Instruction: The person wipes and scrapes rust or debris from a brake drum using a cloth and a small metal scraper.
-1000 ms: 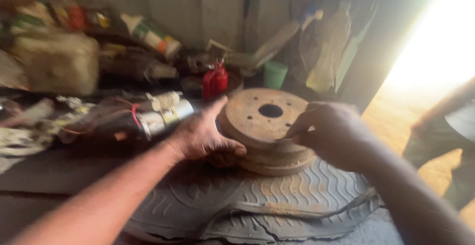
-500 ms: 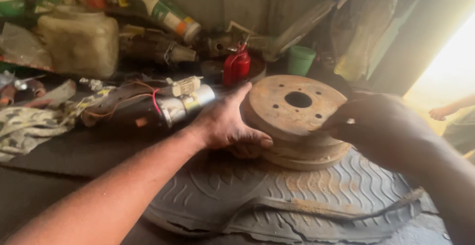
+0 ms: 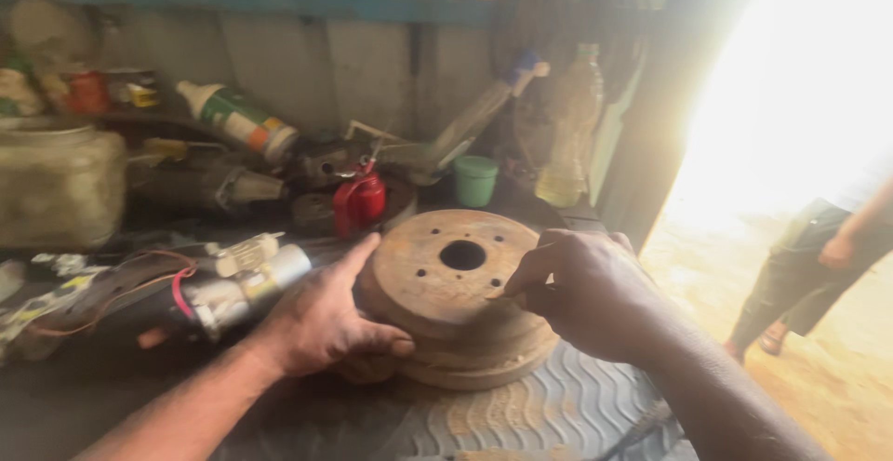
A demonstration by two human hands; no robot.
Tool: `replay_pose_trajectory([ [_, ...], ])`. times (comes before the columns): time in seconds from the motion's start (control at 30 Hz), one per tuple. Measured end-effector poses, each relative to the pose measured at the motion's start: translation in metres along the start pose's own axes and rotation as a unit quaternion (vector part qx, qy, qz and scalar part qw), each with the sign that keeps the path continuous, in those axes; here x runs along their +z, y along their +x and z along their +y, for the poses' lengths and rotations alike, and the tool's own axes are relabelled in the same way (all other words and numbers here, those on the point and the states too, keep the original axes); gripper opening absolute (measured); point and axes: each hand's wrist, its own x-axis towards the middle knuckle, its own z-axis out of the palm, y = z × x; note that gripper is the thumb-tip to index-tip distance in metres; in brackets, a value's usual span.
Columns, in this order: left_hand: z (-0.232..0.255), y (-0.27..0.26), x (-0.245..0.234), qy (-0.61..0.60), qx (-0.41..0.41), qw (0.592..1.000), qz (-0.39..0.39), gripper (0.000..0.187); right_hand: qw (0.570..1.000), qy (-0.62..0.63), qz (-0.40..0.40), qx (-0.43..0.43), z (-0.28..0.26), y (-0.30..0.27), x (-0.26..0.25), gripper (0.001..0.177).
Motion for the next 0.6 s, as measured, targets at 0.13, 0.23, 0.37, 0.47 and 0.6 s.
replay_pose_trajectory([
  [0.13, 0.003, 0.000, -0.001, -0.021, -0.044, 0.999, -0.018, 0.150, 0.988, 0.024, -0.066, 0.140, 0.005, -0.004, -0.011, 0.009],
  [0.23, 0.005, 0.000, 0.000, 0.006, -0.010, 1.000, -0.003, 0.148, 1.000, -0.023, -0.001, -0.007, 0.008, -0.001, -0.006, 0.015],
  [0.37, -0.001, 0.000, 0.004, -0.007, -0.007, 1.000, 0.000, 0.146, 0.999, 0.010, -0.017, 0.035, 0.019, -0.008, -0.005, 0.014],
  [0.47, -0.010, -0.001, 0.002, 0.036, 0.031, 0.999, 0.015, 0.141, 0.996, 0.021, -0.040, 0.078, 0.017, -0.004, -0.009, 0.012],
  [0.6, -0.010, 0.004, 0.006, -0.021, 0.012, 1.000, -0.014, 0.149, 0.996, 0.017, -0.034, 0.075, 0.013, 0.001, -0.002, 0.015],
])
